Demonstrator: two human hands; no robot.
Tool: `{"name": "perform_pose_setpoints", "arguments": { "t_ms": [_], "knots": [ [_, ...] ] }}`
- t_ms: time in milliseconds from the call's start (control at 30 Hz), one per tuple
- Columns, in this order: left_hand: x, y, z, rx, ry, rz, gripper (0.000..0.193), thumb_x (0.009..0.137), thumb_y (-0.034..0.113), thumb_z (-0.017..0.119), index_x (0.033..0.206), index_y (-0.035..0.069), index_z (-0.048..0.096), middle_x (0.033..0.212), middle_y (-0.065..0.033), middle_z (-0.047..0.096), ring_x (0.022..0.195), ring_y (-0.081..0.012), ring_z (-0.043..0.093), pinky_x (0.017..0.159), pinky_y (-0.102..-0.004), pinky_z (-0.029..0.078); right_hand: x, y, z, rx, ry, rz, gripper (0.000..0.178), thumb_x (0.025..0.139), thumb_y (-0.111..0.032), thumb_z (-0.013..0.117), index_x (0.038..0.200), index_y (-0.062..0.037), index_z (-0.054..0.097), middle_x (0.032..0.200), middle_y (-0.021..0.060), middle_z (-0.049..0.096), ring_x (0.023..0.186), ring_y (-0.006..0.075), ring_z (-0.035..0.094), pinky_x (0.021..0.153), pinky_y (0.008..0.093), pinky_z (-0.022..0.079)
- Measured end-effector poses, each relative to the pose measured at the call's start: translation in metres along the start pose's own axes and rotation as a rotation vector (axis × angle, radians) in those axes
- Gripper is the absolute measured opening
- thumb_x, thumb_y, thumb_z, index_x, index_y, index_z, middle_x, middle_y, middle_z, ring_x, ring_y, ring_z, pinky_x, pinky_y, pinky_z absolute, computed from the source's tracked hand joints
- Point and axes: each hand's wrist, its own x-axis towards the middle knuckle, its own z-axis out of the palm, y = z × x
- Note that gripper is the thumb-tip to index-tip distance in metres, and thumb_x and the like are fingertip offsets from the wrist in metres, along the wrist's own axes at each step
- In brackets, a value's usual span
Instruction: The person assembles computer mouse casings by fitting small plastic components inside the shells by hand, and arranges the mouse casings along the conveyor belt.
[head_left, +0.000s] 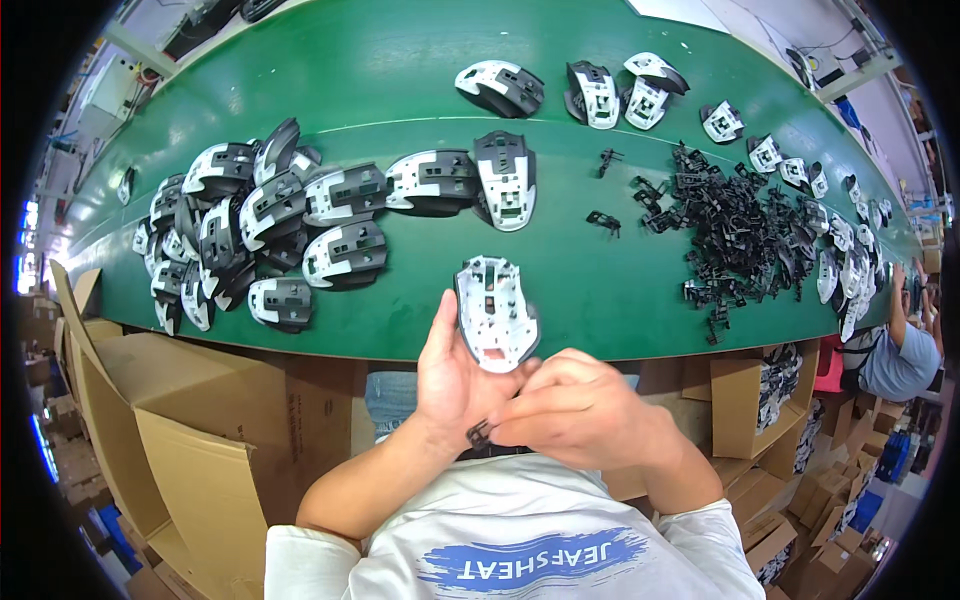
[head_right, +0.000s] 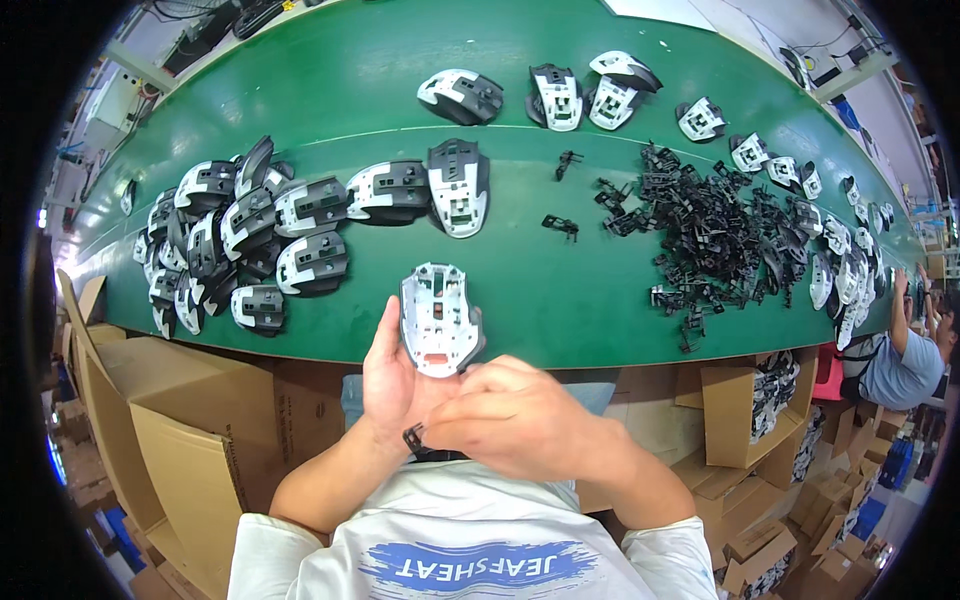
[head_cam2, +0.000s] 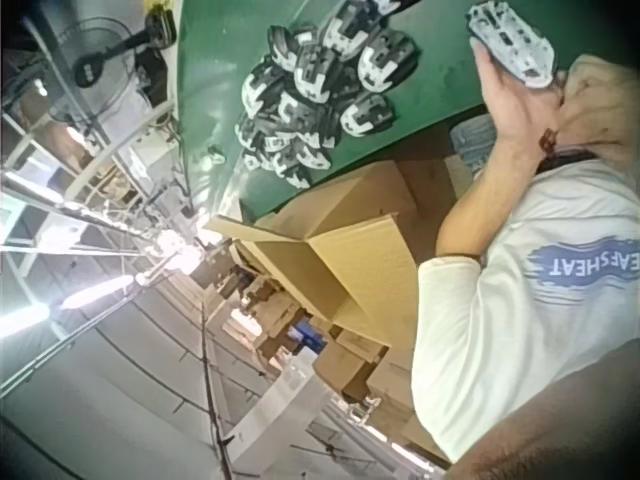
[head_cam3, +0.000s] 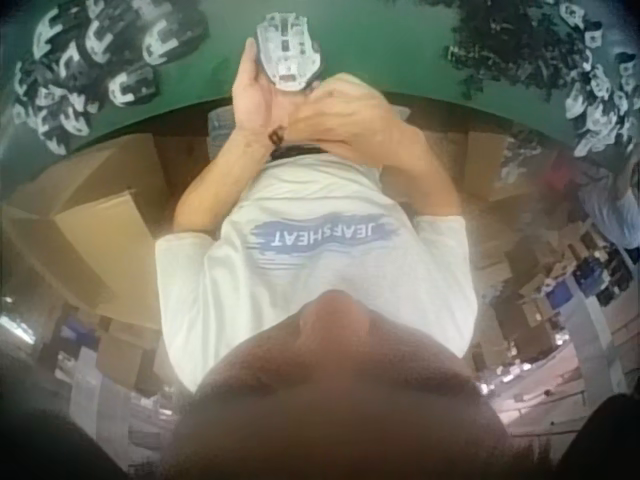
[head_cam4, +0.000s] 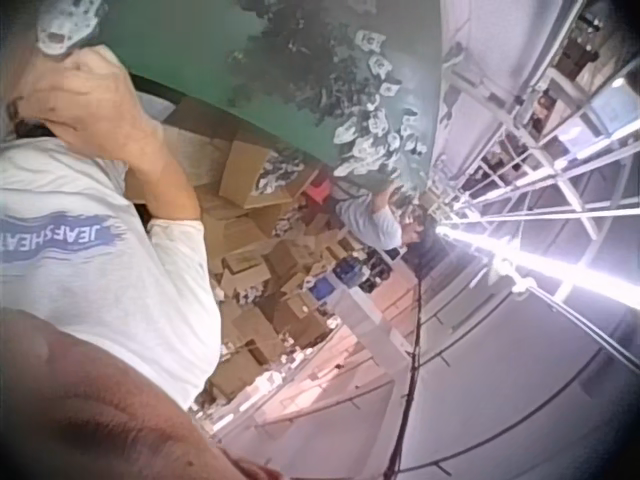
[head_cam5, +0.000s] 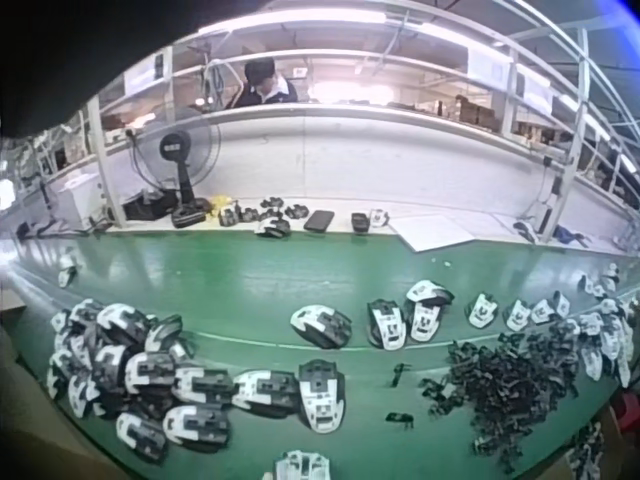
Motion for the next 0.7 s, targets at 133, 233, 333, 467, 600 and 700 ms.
{"name": "perform_pose_setpoints", "arguments": {
  "t_ms": [133, 233, 333, 467, 600, 700],
  "knots": [
    [-0.002, -0.004, 0.012, 0.016, -0.149, 0.154, 0.063, 0.113, 0.063, 0.042, 0.148, 0.016, 0.063, 0.140, -0.0118, 0.070, 0.115, -0.0315, 0.070, 0.085, -0.0452, 0.057, -0.005, -0.002, 0.028, -0.007, 0.131, 0.019, 0.036, 0.077, -0.004, 0.088, 0.111, -0.0172, 0.084, 0.117, -0.0054, 0.082, 0.097, 0.0174, 0.072, 0.083, 0.0337, 0.054],
    [-0.012, -0.006, 0.033, 0.093, -0.099, 0.323, 0.069, 0.111, 0.069, 0.040, 0.151, 0.016, 0.059, 0.141, -0.0136, 0.068, 0.113, -0.0310, 0.070, 0.080, -0.0430, 0.057, -0.008, 0.001, 0.036, 0.074, 0.189, 0.006, 0.035, 0.078, -0.004, 0.090, 0.112, -0.0132, 0.083, 0.116, -0.0004, 0.082, 0.097, 0.0203, 0.072, 0.083, 0.0361, 0.056],
    [-0.017, -0.004, 0.034, 0.208, -0.205, 0.409, 0.075, 0.111, 0.072, 0.038, 0.156, 0.014, 0.055, 0.143, -0.0150, 0.066, 0.114, -0.0303, 0.069, 0.083, -0.0450, 0.059, -0.009, 0.004, 0.041, 0.150, 0.296, 0.055, 0.035, 0.080, -0.007, 0.093, 0.113, -0.0093, 0.082, 0.113, 0.0063, 0.081, 0.096, 0.0233, 0.073, 0.082, 0.0372, 0.057],
    [-0.020, -0.007, 0.036, 0.322, -0.252, 0.602, 0.080, 0.111, 0.072, 0.035, 0.164, 0.013, 0.044, 0.148, -0.0182, 0.060, 0.115, -0.0299, 0.069, 0.086, -0.0456, 0.061, -0.007, -0.007, 0.041, 0.146, 0.419, 0.227, 0.035, 0.081, -0.011, 0.096, 0.111, -0.0055, 0.080, 0.108, 0.0131, 0.079, 0.096, 0.0244, 0.074, 0.077, 0.0350, 0.058],
    [-0.022, -0.015, 0.042, 0.428, -0.117, 0.847, 0.081, 0.110, 0.073, 0.040, 0.167, 0.016, 0.038, 0.150, -0.0181, 0.057, 0.121, -0.0296, 0.067, 0.090, -0.0451, 0.062, -0.014, -0.009, 0.040, 0.173, 0.306, 0.277, 0.030, 0.082, -0.006, 0.094, 0.108, -0.0023, 0.079, 0.094, 0.0098, 0.080, 0.082, 0.0211, 0.076, 0.069, 0.0322, 0.058],
    [-0.022, -0.016, 0.040, 0.446, -0.110, 0.859, 0.081, 0.109, 0.073, 0.042, 0.167, 0.017, 0.037, 0.150, -0.0171, 0.057, 0.122, -0.0292, 0.067, 0.090, -0.0453, 0.062, -0.013, -0.013, 0.041, 0.166, 0.346, 0.251, 0.024, 0.085, -0.001, 0.090, 0.106, -0.0011, 0.079, 0.093, 0.0105, 0.082, 0.082, 0.0210, 0.079, 0.074, 0.0320, 0.060]
  ]
}}
